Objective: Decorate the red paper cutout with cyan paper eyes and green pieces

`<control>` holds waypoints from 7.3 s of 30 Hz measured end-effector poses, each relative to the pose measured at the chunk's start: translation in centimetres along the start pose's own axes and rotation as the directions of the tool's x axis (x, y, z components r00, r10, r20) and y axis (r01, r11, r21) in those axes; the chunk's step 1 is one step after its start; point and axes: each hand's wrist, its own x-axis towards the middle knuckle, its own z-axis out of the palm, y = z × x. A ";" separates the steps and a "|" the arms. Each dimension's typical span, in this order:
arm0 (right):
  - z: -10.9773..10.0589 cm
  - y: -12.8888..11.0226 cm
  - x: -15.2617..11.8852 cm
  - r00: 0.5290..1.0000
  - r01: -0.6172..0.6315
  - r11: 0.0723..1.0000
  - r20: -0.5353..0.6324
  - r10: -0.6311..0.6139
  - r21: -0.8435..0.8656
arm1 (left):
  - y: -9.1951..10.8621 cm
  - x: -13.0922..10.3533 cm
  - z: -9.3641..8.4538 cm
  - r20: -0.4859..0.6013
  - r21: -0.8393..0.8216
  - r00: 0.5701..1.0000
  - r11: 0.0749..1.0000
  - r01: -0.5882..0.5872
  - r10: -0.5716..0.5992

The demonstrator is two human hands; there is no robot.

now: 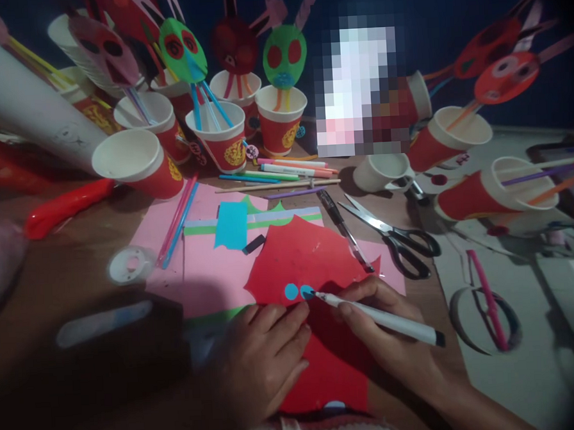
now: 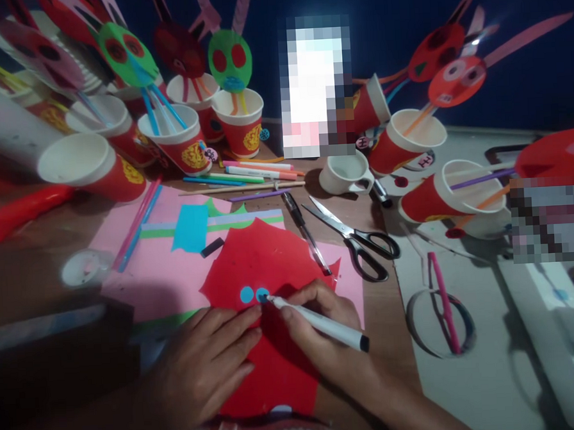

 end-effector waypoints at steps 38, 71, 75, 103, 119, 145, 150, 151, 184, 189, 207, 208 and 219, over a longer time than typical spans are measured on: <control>-0.2 -1.0 0.1 0.944 0.318 0.903 0.186 -0.273 -0.290 | 0.6 0.1 0.4 0.003 -0.052 0.999 0.997 0.054 -0.054; 0.0 -0.7 0.4 0.950 0.301 0.908 0.174 -0.259 -0.292 | 0.9 0.2 0.5 0.010 -0.063 0.997 0.995 0.074 -0.073; 0.0 -0.7 0.4 0.954 0.291 0.914 0.161 -0.253 -0.284 | 0.8 0.2 0.4 0.005 -0.050 0.997 0.996 0.074 -0.074; -0.1 -1.0 0.2 0.957 0.287 0.891 0.138 -0.254 -0.351 | 0.2 0.2 0.3 0.058 -0.044 0.998 0.999 -0.006 0.009; -0.2 -0.8 0.1 0.944 0.329 0.874 0.086 -0.320 -0.359 | 0.4 0.3 0.3 0.043 -0.052 0.999 0.998 0.026 -0.024; -0.8 -0.2 -0.2 0.940 0.340 0.887 0.122 -0.317 -0.313 | 0.1 0.3 0.4 0.063 -0.054 0.998 0.998 -0.016 0.019; -0.9 -0.1 -0.6 0.958 0.286 0.913 0.089 -0.272 -0.289 | 0.2 0.3 0.4 0.077 -0.055 0.997 0.998 -0.010 0.014; -0.8 -0.2 -0.8 0.966 0.259 0.926 0.060 -0.252 -0.273 | 0.2 0.3 0.4 0.080 -0.058 0.997 0.998 -0.010 0.014; -1.0 0.9 -0.1 0.657 0.753 0.547 0.387 -0.647 -0.364 | 0.9 0.1 -0.3 0.039 -0.040 0.995 0.995 0.088 -0.086; -1.2 0.9 0.1 0.657 0.753 0.549 0.367 -0.659 -0.363 | 0.8 0.0 -0.5 0.049 0.011 0.997 0.999 0.051 -0.052; -0.4 -0.8 -0.9 0.960 0.280 0.922 0.058 -0.274 -0.266 | 1.5 0.3 0.0 0.083 0.062 0.992 0.994 0.085 -0.090; -0.2 -0.8 -0.8 0.958 0.284 0.919 0.053 -0.280 -0.272 | 1.6 0.3 0.1 0.082 0.059 0.992 0.994 0.091 -0.096; 0.2 -0.1 -0.6 0.940 0.341 0.885 0.086 -0.331 -0.316 | 1.0 0.4 -0.1 0.095 0.035 0.993 0.997 0.072 -0.075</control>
